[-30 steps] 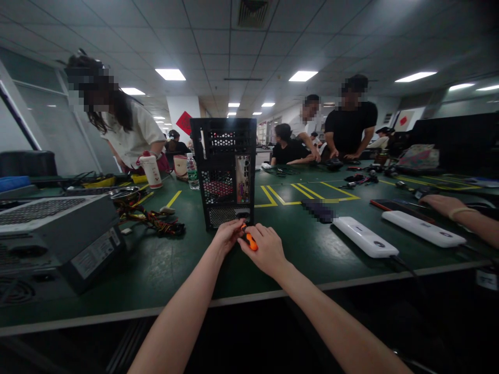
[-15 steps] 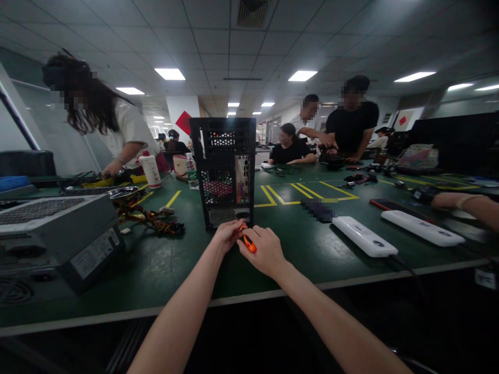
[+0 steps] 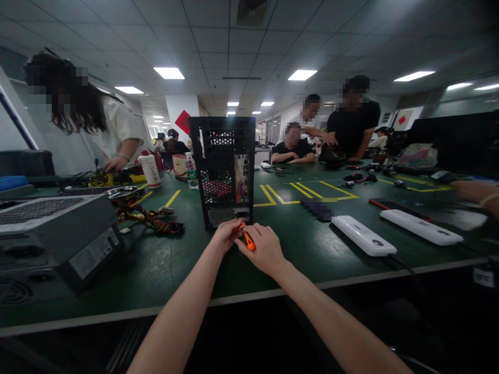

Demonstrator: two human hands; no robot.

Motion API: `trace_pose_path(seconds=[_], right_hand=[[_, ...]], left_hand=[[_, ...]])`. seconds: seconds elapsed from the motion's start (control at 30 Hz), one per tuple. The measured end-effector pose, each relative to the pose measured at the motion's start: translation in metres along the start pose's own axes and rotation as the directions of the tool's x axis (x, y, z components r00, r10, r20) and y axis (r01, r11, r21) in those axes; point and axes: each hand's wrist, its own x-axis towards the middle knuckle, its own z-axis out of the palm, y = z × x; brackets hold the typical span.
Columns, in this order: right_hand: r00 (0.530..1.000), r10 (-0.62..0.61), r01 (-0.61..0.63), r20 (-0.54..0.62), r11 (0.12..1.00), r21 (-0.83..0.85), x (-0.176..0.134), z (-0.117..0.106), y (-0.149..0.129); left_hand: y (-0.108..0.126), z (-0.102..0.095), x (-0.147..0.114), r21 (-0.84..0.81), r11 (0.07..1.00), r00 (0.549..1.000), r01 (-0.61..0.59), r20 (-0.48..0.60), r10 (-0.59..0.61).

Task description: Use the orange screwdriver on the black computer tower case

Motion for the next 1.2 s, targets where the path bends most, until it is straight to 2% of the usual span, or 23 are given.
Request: trace_pose_path(seconds=[0.1, 0.23, 0.4, 0.63, 0.8, 1.03, 1.2], right_hand=[[1.000, 0.022, -0.022, 0.012, 0.999, 0.024, 0.000, 0.003, 0.001], [0.998, -0.057, 0.057, 0.014, 0.998, -0.006, 0.000, 0.004, 0.001], [0.996, -0.084, 0.084, 0.001, 0.996, -0.026, 0.003, 0.001, 0.000], [0.999, 0.015, -0.015, 0.030, 1.000, -0.013, 0.004, 0.001, -0.002], [0.998, 0.029, -0.025, 0.053, 0.998, -0.065, 0.010, -0.005, -0.003], [0.991, 0.051, -0.043, 0.121, 0.997, -0.067, 0.015, -0.018, -0.011], [0.982, -0.055, 0.069, 0.179, 0.995, -0.071, 0.012, -0.020, -0.015]], left_hand=[[0.001, 0.002, 0.000, -0.032, 0.999, 1.000, 0.002, 0.008, -0.002], [0.002, 0.004, -0.003, 0.012, 1.000, 0.999, 0.020, 0.027, -0.020], [0.003, 0.004, -0.004, 0.046, 0.999, 1.000, -0.001, 0.008, 0.001], [0.005, 0.006, -0.002, -0.032, 0.999, 0.999, 0.021, -0.048, -0.022], [0.003, 0.004, -0.001, 0.009, 0.999, 0.999, 0.031, -0.026, -0.031], [0.000, 0.000, 0.004, -0.007, 1.000, 0.998, -0.006, -0.067, 0.006], [0.003, 0.005, -0.001, -0.045, 0.999, 0.998, -0.009, -0.058, 0.006]])
